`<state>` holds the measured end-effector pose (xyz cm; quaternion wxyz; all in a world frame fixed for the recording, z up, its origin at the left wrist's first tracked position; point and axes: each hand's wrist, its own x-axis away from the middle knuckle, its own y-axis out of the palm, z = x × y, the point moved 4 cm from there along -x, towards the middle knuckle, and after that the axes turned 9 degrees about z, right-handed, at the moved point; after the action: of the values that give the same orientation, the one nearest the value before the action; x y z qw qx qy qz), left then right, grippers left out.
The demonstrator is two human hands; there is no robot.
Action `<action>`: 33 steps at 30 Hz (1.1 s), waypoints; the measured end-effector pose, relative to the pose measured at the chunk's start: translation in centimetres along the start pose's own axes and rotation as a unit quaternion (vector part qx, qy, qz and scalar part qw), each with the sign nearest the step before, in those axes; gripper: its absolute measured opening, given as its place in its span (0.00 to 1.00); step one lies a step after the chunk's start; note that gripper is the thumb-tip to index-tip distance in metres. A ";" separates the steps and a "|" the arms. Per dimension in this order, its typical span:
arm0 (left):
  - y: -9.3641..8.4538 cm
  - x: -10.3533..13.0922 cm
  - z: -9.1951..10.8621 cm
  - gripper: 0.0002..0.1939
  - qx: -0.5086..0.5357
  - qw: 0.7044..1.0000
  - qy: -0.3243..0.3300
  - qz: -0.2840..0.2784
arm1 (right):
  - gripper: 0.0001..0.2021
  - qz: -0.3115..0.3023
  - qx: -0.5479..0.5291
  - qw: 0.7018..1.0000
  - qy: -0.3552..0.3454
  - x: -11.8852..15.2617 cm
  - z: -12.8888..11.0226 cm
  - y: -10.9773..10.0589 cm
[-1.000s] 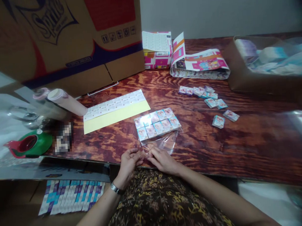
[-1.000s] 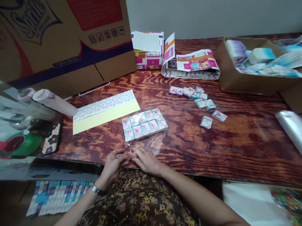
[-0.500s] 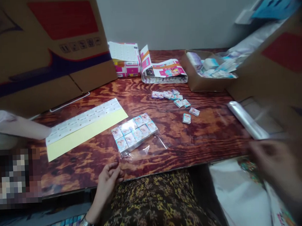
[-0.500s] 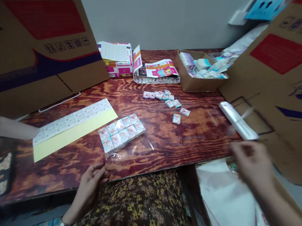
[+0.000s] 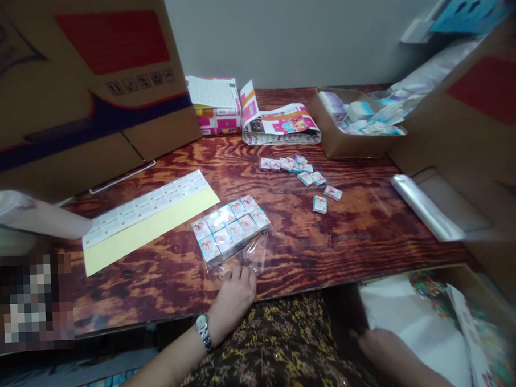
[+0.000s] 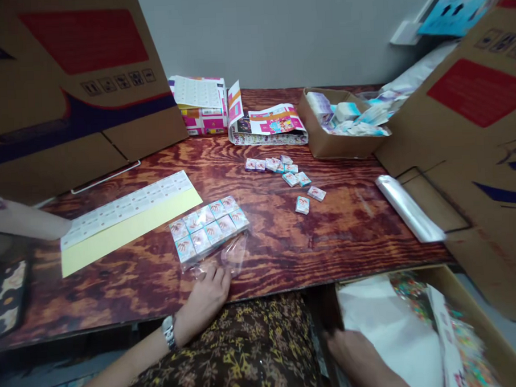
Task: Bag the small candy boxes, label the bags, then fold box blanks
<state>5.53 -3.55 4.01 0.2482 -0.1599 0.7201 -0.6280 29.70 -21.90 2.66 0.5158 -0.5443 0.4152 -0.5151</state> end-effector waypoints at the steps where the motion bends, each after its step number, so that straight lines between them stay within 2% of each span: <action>1: 0.2 -0.1 0.2 0.15 -0.008 1.000 0.001 -0.004 | 0.15 0.005 0.022 0.999 -0.043 -1.7 0.4 -1.1; 4: 0.1 -0.2 0.3 0.13 -0.007 1.000 -0.005 -0.005 | 0.16 0.113 0.033 0.984 -0.130 -7.6 -0.2 -5.7; 7: -0.9 -0.2 -0.2 0.14 0.006 1.000 -0.019 0.005 | 0.16 0.262 -0.020 0.941 -0.213 -12.7 -3.4 -9.0; 10: -2.0 -0.4 -1.1 0.14 0.020 0.999 -0.035 0.027 | 0.19 0.317 -0.041 0.918 -0.234 -16.7 -6.4 -8.5; 13: -2.6 -0.5 -2.0 0.16 0.040 0.996 -0.056 0.055 | 0.19 0.346 -0.042 0.914 -0.209 -19.2 -7.3 -7.0; 17: -2.4 -0.1 -2.8 0.20 0.056 0.993 -0.076 0.077 | 0.12 0.348 -0.071 0.910 -0.214 -20.6 -6.3 -6.9; 20: -2.0 0.4 -2.9 0.22 0.021 0.991 -0.098 0.087 | 0.11 0.340 -0.091 0.904 -0.242 -21.1 -5.2 -7.4; 24: -2.1 1.2 -3.3 0.17 -0.019 0.990 -0.114 0.079 | 0.08 0.341 -0.096 0.886 -0.299 -21.8 -4.6 -7.6; 29: -3.0 1.3 -4.5 0.11 -0.016 0.988 -0.072 0.138 | 0.08 0.270 -0.088 0.889 -0.359 -23.2 -4.5 -7.0; 33: -2.7 0.9 -5.7 0.12 0.010 0.992 -0.013 0.124 | 0.09 0.249 -0.105 0.883 -0.385 -23.9 -4.4 -6.8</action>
<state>1.38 0.21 7.04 0.3348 -0.0755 0.7250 -0.5971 21.83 1.85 5.98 0.6861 -0.6291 0.3580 -0.0731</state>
